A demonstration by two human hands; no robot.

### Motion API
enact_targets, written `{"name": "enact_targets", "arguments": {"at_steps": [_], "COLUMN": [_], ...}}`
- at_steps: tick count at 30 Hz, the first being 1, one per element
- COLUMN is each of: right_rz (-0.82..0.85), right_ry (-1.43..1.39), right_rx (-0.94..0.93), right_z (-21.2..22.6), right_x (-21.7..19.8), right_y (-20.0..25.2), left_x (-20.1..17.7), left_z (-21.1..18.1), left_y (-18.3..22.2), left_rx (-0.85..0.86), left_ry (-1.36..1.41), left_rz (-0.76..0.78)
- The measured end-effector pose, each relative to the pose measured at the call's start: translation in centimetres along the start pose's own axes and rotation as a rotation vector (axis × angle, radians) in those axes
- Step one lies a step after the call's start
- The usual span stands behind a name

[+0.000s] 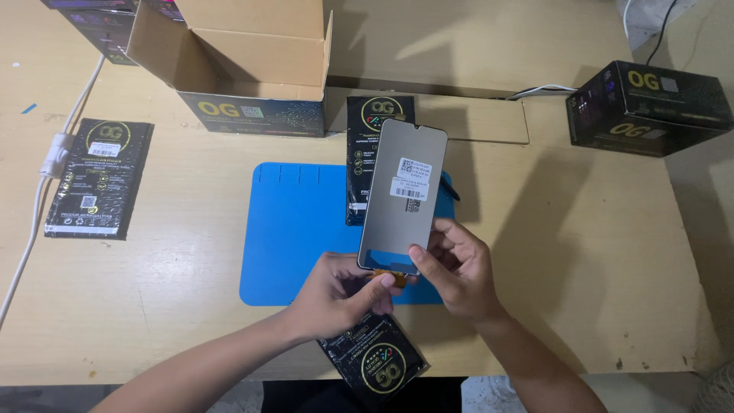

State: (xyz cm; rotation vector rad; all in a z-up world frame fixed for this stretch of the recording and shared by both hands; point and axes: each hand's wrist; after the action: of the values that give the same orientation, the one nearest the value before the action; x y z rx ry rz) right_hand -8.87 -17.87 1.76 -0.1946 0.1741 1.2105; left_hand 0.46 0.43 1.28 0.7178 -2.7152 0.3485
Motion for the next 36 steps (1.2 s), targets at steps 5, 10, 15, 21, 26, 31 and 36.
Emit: {"name": "enact_targets", "arguments": {"at_steps": [5,10,15,21,26,31,36], "right_rz": [-0.025,-0.018,-0.003,-0.232,-0.401,-0.425,-0.420], "right_ry": [0.038,0.031,0.036,0.121,0.139,-0.063,-0.117], "right_rx": [0.024,0.012,-0.024,-0.093,-0.137,-0.148,-0.077], "right_z": [-0.1,-0.5,0.0,0.4,-1.3,-1.8,-2.2], "right_x": [0.5,1.0,0.6,-1.3,-3.1,-3.9,-4.2], "right_y": [0.1,0.4,0.6,0.4,-0.5,-1.4,-2.0], "left_x": [0.5,0.3,0.3,0.0,0.4,1.0,1.1], "left_z": [-0.5,1.2,1.1,2.0,0.9,-0.3,-1.6], "left_y": [-0.1,0.1,-0.1,0.2,0.2,0.5,0.5], "left_rx": [0.020,0.100,0.098,0.033,0.012,-0.002,0.088], "left_ry": [-0.066,-0.112,-0.104,0.098,0.111,0.047,-0.101], "left_rz": [-0.081,-0.148,-0.085,-0.080,-0.014,0.044,0.175]}}
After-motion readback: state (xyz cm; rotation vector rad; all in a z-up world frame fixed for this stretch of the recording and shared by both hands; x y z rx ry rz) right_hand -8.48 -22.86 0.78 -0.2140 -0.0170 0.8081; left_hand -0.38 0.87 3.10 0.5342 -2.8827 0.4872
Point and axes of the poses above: each hand's wrist, its own y-axis away from the middle knuckle, its own x-axis out of the palm, z = x × y, and after that the axes turned 11 degrees about y, right-handed
